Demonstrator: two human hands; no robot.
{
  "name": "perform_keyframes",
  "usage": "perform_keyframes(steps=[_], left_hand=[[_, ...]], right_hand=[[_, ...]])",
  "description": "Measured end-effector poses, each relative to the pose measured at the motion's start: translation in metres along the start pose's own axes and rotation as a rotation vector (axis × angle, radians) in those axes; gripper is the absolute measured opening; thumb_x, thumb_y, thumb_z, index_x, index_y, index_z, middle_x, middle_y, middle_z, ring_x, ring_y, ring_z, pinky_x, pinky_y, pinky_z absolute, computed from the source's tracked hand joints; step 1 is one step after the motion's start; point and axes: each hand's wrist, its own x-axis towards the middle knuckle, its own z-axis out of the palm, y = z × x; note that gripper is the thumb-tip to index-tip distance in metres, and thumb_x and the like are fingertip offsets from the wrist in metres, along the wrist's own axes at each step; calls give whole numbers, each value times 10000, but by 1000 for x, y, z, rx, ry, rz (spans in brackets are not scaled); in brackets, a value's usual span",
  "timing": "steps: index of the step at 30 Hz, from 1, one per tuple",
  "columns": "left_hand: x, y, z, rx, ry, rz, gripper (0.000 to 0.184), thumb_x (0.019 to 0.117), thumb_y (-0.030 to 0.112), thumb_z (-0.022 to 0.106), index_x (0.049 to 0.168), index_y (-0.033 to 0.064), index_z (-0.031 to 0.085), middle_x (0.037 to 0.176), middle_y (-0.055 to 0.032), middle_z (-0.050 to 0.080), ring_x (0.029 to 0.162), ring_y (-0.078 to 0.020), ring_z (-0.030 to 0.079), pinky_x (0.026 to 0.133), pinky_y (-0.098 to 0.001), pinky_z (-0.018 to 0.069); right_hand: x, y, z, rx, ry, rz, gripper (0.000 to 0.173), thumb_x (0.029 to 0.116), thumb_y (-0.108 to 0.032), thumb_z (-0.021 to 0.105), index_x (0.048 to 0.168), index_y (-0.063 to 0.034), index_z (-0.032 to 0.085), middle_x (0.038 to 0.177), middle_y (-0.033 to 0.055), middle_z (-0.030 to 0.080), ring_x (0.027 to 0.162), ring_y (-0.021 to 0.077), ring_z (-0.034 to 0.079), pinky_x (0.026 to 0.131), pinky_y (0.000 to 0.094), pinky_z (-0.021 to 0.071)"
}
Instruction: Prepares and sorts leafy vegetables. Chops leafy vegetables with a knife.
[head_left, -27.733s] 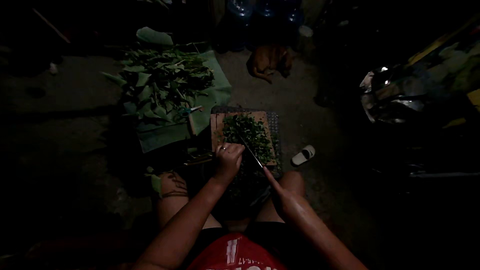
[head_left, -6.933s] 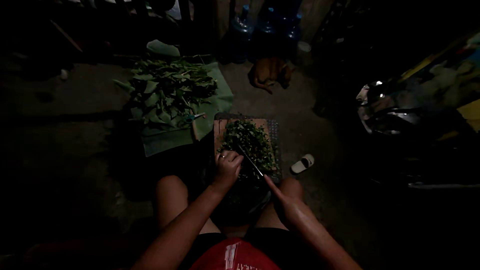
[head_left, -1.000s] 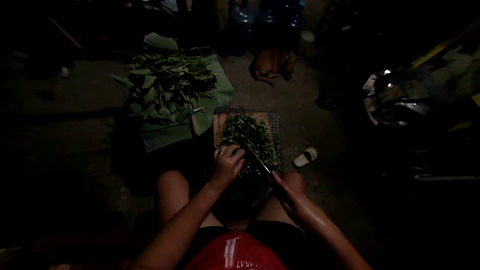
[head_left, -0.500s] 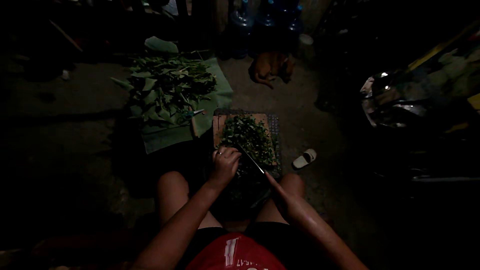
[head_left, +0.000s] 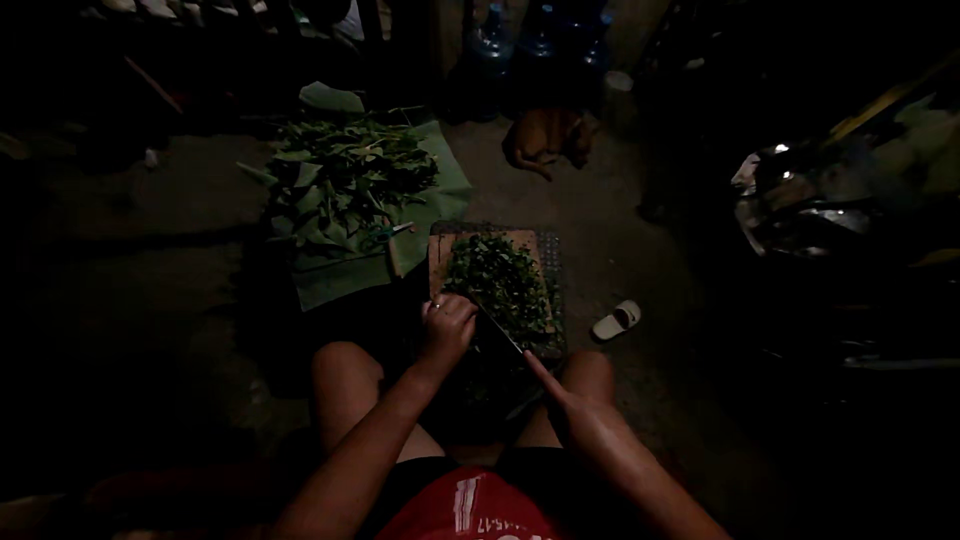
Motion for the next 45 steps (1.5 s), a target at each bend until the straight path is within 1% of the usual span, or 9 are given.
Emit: perform_keyframes(steps=[5, 12, 22, 29, 35, 38, 41, 43, 45], left_hand=[[4, -2, -8, 18, -60, 43, 124, 936, 85, 676, 1005, 68, 777, 1103, -107, 745, 1120, -326, 672, 969, -581, 489], [7, 6, -6, 23, -23, -132, 208, 941, 155, 708, 1125, 67, 746, 1099, -143, 706, 1082, -356, 648, 936, -573, 493], [23, 19, -2, 80, -95, -154, 141, 942, 117, 665, 1017, 61, 770, 1022, -145, 710, 1027, -352, 658, 910, -566, 487], [18, 18, 0, 85, -114, -118, 128, 958, 133, 665, 982, 63, 769, 1026, -140, 699, 1031, -355, 649, 889, -561, 496], [20, 18, -9, 63, -152, -125, 172, 981, 112, 635, 1077, 68, 772, 1091, -143, 713, 1075, -360, 649, 931, -569, 489], [25, 15, -19, -35, -146, -181, 168, 986, 137, 643, 1088, 51, 744, 1024, -139, 739, 1017, -340, 686, 949, -570, 488], [37, 10, -29, -92, -136, -142, 187, 993, 218, 677, 1011, 44, 743, 957, -130, 745, 961, -331, 697, 907, -575, 503], [45, 6, -33, -41, -193, -65, 265, 1031, 299, 615, 1035, 88, 775, 1130, -106, 733, 1109, -332, 658, 940, -579, 480], [55, 4, -38, -10, -256, -40, 349, 1062, 362, 544, 1065, 109, 784, 1326, -99, 658, 1237, -346, 583, 1002, -598, 437]], right_hand=[[4, -7, -1, -7, 2, 3, 728, 1086, -157, 413, 1645, -397, 14, 906, 180, 713, 783, 360, 709, 743, 535, 571], [-3, 1, -6, 8, -6, -10, 720, 1089, -182, 423, 1645, -401, 21, 916, 182, 713, 780, 363, 708, 743, 543, 575], [-18, 14, -9, 50, 119, -49, 688, 1088, -229, 450, 1651, -373, 83, 813, 148, 702, 656, 310, 681, 644, 502, 573], [2, 7, 0, 21, 57, -35, 721, 1076, -152, 442, 1651, -372, 66, 877, 173, 714, 744, 354, 706, 711, 537, 578], [11, 16, 7, 80, 85, -77, 709, 1077, -162, 444, 1656, -345, 77, 893, 177, 712, 743, 341, 700, 720, 526, 573], [-9, 33, -3, 185, 91, -117, 703, 1073, -170, 481, 1655, -328, 120, 1108, 189, 714, 875, 320, 716, 803, 523, 579], [-24, 36, -21, 203, 193, -143, 692, 1066, -174, 490, 1653, -320, 154, 1034, 165, 714, 775, 284, 693, 709, 497, 578], [-22, 35, -30, 142, 256, -129, 666, 1074, -211, 473, 1648, -348, 165, 1016, 163, 714, 751, 294, 687, 680, 507, 577], [-11, 30, -39, 66, 280, -65, 643, 1083, -230, 467, 1637, -394, 185, 1062, 191, 708, 864, 370, 696, 752, 569, 563]])
